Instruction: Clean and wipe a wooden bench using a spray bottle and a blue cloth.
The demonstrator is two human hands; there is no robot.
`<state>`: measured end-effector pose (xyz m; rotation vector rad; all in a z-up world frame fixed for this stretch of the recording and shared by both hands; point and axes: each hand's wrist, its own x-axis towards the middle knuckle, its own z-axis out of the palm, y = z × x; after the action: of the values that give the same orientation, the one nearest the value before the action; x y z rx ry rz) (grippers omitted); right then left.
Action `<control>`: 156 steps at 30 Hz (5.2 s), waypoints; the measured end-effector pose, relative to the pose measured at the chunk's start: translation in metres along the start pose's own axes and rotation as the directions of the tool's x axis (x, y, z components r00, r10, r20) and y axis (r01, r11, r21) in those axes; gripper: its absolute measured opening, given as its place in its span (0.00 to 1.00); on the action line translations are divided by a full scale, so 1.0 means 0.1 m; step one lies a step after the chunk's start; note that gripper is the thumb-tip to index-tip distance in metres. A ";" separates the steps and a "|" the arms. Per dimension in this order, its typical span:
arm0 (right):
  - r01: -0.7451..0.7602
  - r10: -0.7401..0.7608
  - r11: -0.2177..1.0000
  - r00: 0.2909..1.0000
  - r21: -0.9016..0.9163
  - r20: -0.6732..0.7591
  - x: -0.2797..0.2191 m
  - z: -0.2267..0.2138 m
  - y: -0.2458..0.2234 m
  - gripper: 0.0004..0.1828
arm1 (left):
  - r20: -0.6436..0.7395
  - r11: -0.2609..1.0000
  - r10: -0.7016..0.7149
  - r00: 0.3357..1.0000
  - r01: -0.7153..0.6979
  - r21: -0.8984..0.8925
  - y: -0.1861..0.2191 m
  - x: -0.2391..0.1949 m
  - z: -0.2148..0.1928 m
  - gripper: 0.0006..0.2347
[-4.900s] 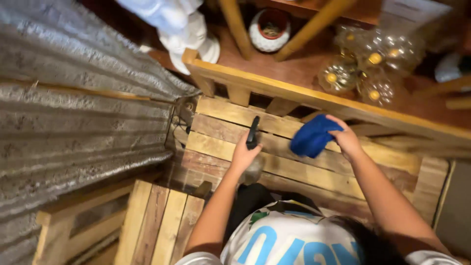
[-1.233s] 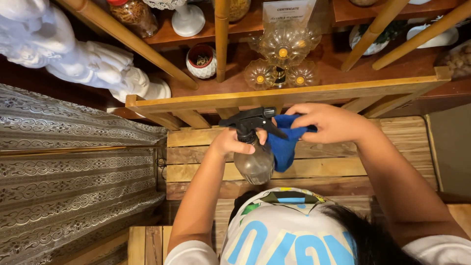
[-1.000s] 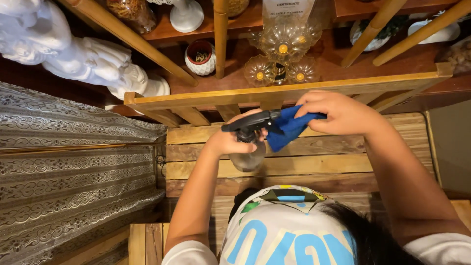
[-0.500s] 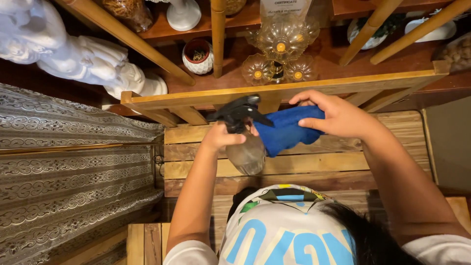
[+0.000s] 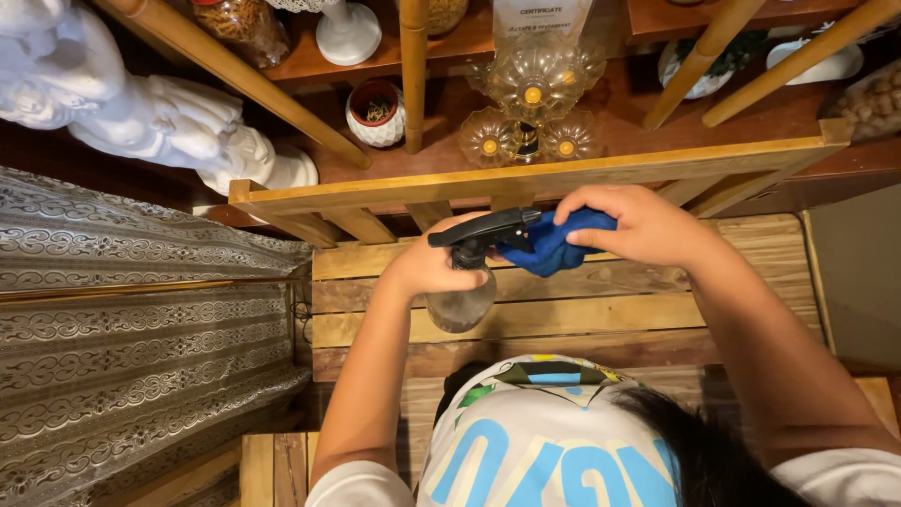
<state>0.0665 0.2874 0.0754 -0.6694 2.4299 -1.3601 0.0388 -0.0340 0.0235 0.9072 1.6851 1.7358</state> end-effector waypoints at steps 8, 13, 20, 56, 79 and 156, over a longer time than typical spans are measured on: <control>0.154 -0.140 0.986 0.976 -0.070 0.168 0.00 -0.10 0.01 0.14 | 0.078 1.000 0.012 0.997 -0.013 0.013 0.31 0.06 -0.10 0.27; 0.120 -0.117 0.993 0.957 0.004 0.265 -0.04 -0.11 -0.05 0.17 | 0.126 1.000 -0.006 0.992 0.008 -0.013 0.17 0.03 -0.19 0.17; 0.180 -0.164 0.968 0.981 -0.175 0.105 -0.13 -0.09 -0.05 0.12 | 0.089 0.999 0.029 0.996 -0.025 -0.044 0.04 0.03 -0.27 0.15; -0.190 0.299 0.362 0.951 0.913 0.079 -0.49 -0.18 1.38 0.26 | -0.206 0.996 -0.071 0.976 0.056 -0.076 -0.55 0.25 0.84 0.23; 0.251 0.324 0.438 0.852 0.863 -0.412 -0.62 0.17 0.92 0.32 | 0.106 0.848 0.234 0.966 -0.149 -0.509 -0.51 0.81 0.91 0.34; 0.525 0.737 0.630 -0.172 0.572 -0.654 -1.46 0.62 5.14 0.20 | -0.005 0.805 -0.111 0.994 0.092 0.587 -3.58 2.45 2.29 0.33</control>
<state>0.0856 0.5498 -0.3940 1.7301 1.5329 -3.2794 0.0419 0.3220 -0.3140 1.0657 2.2579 1.1187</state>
